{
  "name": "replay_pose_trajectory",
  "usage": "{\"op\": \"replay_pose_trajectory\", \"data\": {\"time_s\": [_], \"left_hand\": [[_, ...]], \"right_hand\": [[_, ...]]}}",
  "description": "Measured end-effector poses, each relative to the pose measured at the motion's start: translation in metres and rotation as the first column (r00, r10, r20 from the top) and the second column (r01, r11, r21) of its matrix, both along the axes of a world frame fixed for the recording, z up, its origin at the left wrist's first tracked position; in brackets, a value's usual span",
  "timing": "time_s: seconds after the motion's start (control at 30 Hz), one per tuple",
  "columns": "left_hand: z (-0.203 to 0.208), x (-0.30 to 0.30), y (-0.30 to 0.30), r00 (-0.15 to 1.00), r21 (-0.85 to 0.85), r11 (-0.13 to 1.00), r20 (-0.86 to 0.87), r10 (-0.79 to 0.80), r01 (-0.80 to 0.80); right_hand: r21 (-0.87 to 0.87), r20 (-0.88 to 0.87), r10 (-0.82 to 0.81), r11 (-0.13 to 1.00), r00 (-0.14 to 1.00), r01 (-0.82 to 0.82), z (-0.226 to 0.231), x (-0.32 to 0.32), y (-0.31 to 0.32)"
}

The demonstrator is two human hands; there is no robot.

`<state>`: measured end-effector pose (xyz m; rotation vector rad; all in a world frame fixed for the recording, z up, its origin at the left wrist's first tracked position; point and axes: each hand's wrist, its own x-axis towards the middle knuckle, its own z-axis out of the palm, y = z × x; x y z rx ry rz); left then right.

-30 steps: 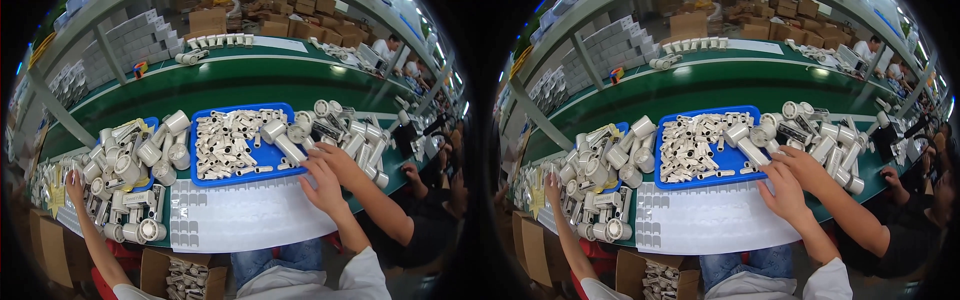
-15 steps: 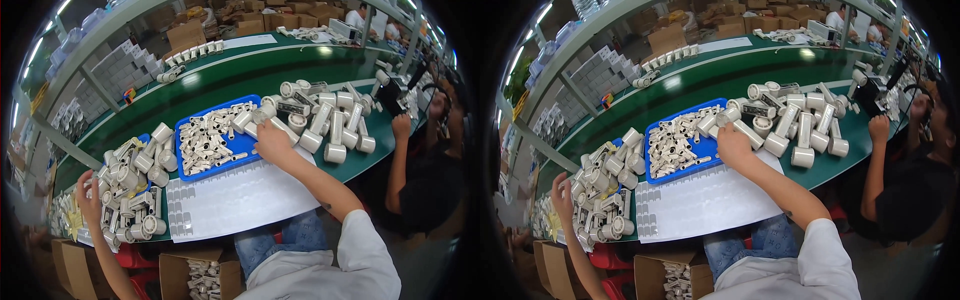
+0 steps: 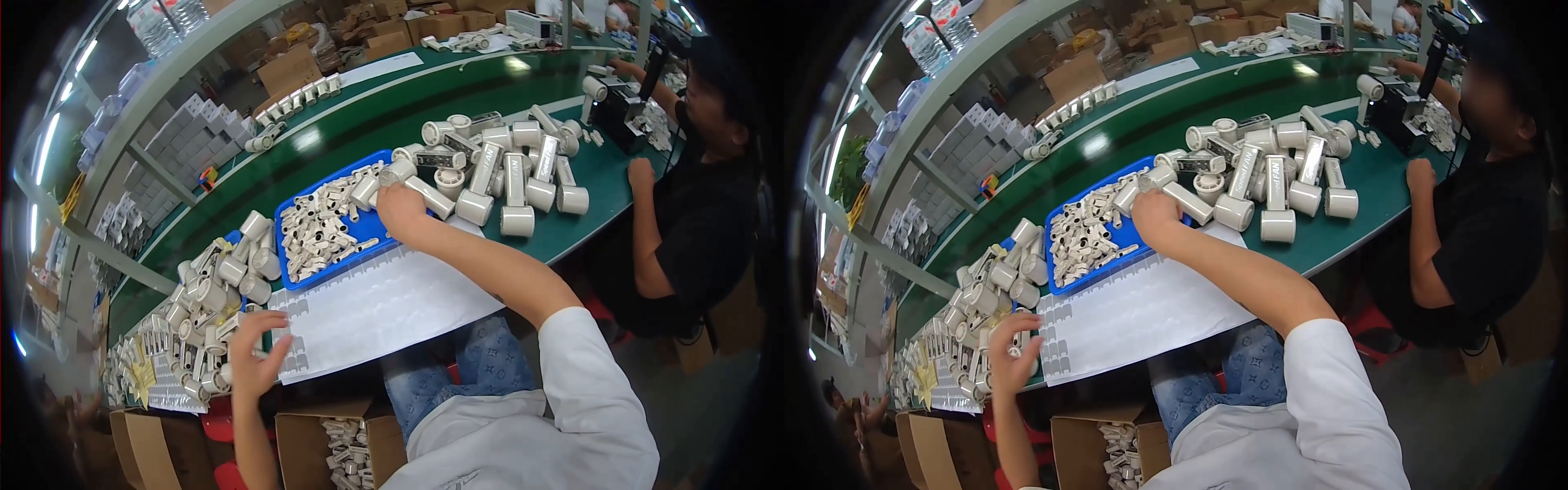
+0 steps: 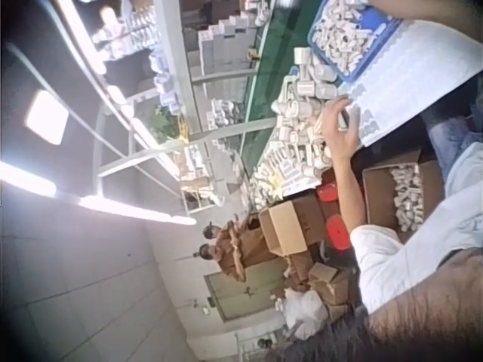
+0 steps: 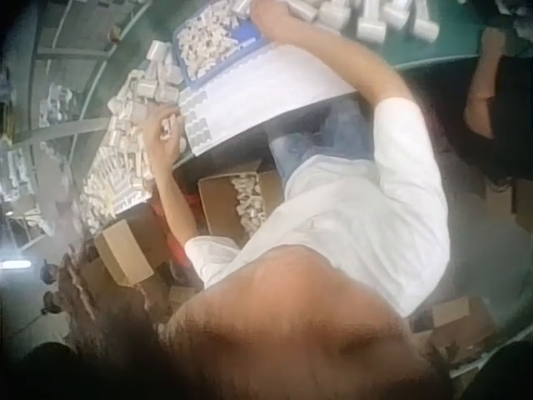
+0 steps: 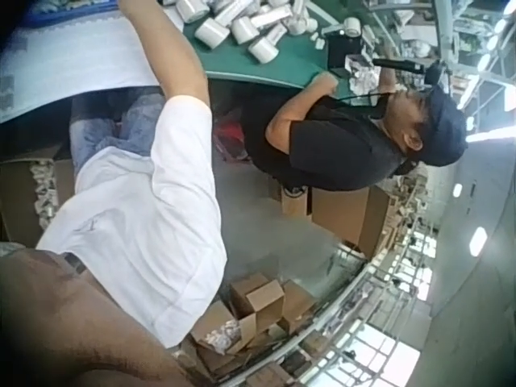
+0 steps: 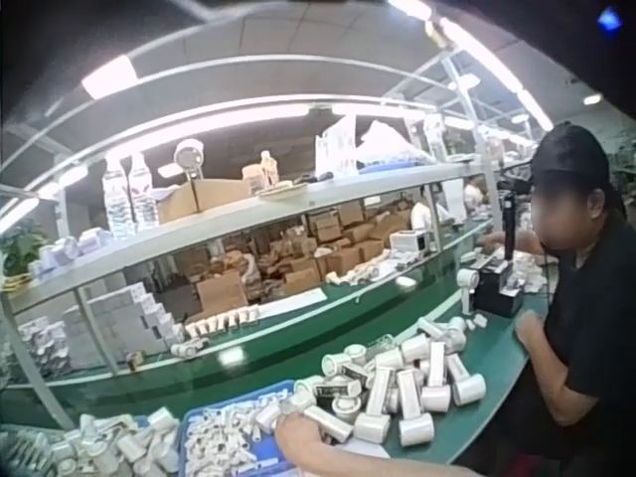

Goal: The person assembles small portable fans by hand, putting together plastic components and fan housings, then applies stickers to them.

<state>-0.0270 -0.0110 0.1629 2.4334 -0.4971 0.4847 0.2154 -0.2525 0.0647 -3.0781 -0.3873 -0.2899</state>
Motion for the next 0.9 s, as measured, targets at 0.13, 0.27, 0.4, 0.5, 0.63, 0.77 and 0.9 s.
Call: {"op": "replay_pose_trajectory", "data": {"time_s": [0.13,0.27,0.4,0.5,0.63,0.77,0.9], "left_hand": [[-0.051,0.008,-0.005,0.987,-0.094,0.995,-0.159,0.023,-0.039],[-0.092,0.022,0.011,0.96,-0.184,0.967,-0.251,0.125,-0.174],[-0.122,0.026,0.016,0.984,0.013,0.991,-0.12,0.133,-0.133],[-0.136,0.017,0.001,0.962,0.122,0.979,-0.199,0.186,-0.164],[-0.138,0.012,-0.011,0.939,0.185,0.953,-0.207,0.275,-0.239],[-0.138,0.01,-0.002,0.945,0.101,0.966,-0.204,0.255,-0.239],[-0.117,0.008,0.008,0.962,-0.216,0.939,-0.111,0.249,-0.268]], "right_hand": [[0.157,-0.046,0.07,0.986,0.996,-0.062,0.011,-0.006,-0.014],[0.225,-0.172,0.143,0.969,0.975,-0.103,0.036,-0.017,-0.025],[0.363,-0.12,0.188,0.922,0.975,-0.134,0.04,-0.017,-0.042],[0.433,-0.271,0.239,0.895,0.933,-0.103,0.052,-0.027,-0.049],[0.688,-0.232,0.447,0.703,0.864,-0.179,0.052,-0.046,-0.048],[0.689,-0.1,0.592,0.621,0.8,-0.373,0.053,-0.07,-0.04],[0.499,0.119,0.686,0.583,0.717,-0.641,0.043,-0.094,-0.029]]}}
